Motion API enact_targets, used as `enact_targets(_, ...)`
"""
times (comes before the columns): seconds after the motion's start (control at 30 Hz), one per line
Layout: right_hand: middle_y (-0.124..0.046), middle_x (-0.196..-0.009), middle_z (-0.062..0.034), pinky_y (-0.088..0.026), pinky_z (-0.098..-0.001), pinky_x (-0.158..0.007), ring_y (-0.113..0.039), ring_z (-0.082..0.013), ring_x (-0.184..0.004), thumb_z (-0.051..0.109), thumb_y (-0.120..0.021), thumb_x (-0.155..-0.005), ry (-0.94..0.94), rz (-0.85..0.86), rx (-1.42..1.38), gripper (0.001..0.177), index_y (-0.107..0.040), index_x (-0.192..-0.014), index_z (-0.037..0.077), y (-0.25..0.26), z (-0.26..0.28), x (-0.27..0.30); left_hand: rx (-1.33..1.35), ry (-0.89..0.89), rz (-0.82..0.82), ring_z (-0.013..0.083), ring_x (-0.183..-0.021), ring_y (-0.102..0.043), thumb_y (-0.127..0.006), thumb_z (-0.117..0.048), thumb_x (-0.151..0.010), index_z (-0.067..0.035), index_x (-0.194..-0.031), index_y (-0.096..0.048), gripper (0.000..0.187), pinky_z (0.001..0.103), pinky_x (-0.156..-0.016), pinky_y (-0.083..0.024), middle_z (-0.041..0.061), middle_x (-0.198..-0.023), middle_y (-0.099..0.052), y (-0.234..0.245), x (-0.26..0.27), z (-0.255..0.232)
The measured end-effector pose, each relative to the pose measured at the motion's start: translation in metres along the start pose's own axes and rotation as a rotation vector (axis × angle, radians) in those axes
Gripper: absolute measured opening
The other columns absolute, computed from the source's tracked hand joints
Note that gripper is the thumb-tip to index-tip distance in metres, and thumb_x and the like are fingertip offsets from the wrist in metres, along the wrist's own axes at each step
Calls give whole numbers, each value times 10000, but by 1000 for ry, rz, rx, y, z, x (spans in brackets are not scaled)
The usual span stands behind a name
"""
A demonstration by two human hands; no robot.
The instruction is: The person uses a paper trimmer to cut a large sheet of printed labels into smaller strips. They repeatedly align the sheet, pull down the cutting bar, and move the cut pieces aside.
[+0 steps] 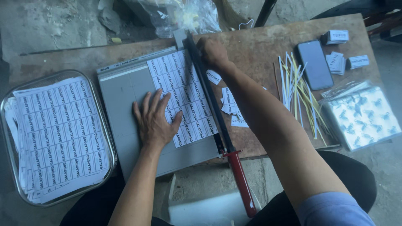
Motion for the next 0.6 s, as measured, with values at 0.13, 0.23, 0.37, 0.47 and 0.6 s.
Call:
enact_targets(0.13,-752,-960,-151,-584,-447,-804,-767,-316,-880,182,-606,-947,-274,203,-45,175,-753,-980,93,-31,-18,-3,0,14,17,344,-1504,-298,-638,-566,-877,-176,-1409,-607,661,668,-1218,-43,114,-1558,-484,-5,3,8)
enact_targets(0.23,-736,-927,-207,-555,-473,-795,-726,-368,-884,159,-620,-958,-185,37,24,203,-769,-911,29,-10,-6,-9,-7,4,20,341,-1504,-289,-617,-591,-875,-182,-1406,-604,670,666,-1213,-33,116,-1557,-479,-8,0,4)
enact_targets(0.37,-739,-854,-218,-563,-463,-683,-731,-361,-786,188,-666,-935,-119,-116,2,207,-725,-933,-11,2,3,-5,-8,11,15,343,-1499,-294,-630,-561,-868,-181,-1414,-601,666,666,-1215,-30,123,-1552,-480,-6,1,5)
enact_targets(0.47,-748,-875,-221,-579,-449,-704,-743,-334,-790,164,-632,-992,-200,-61,-9,222,-741,-893,-2,-8,-11,-6,18,25,27,342,-1501,-304,-659,-524,-858,-178,-1421,-600,663,664,-1227,-41,109,-1557,-485,-8,5,6)
enact_targets(0.6,-746,-866,-197,-587,-403,-695,-736,-263,-758,180,-719,-906,-387,137,23,197,-759,-819,8,-8,-32,-13,-5,3,-1,348,-1490,-312,-688,-489,-833,-178,-1406,-602,658,669,-1210,-54,122,-1542,-485,1,-1,2)
Point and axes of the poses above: each hand's wrist, its own x-axis away from the middle knuckle, its own y-axis out of the back of the hand, z = x × y, the point moved 10 cm from there along -x, towards the middle knuckle
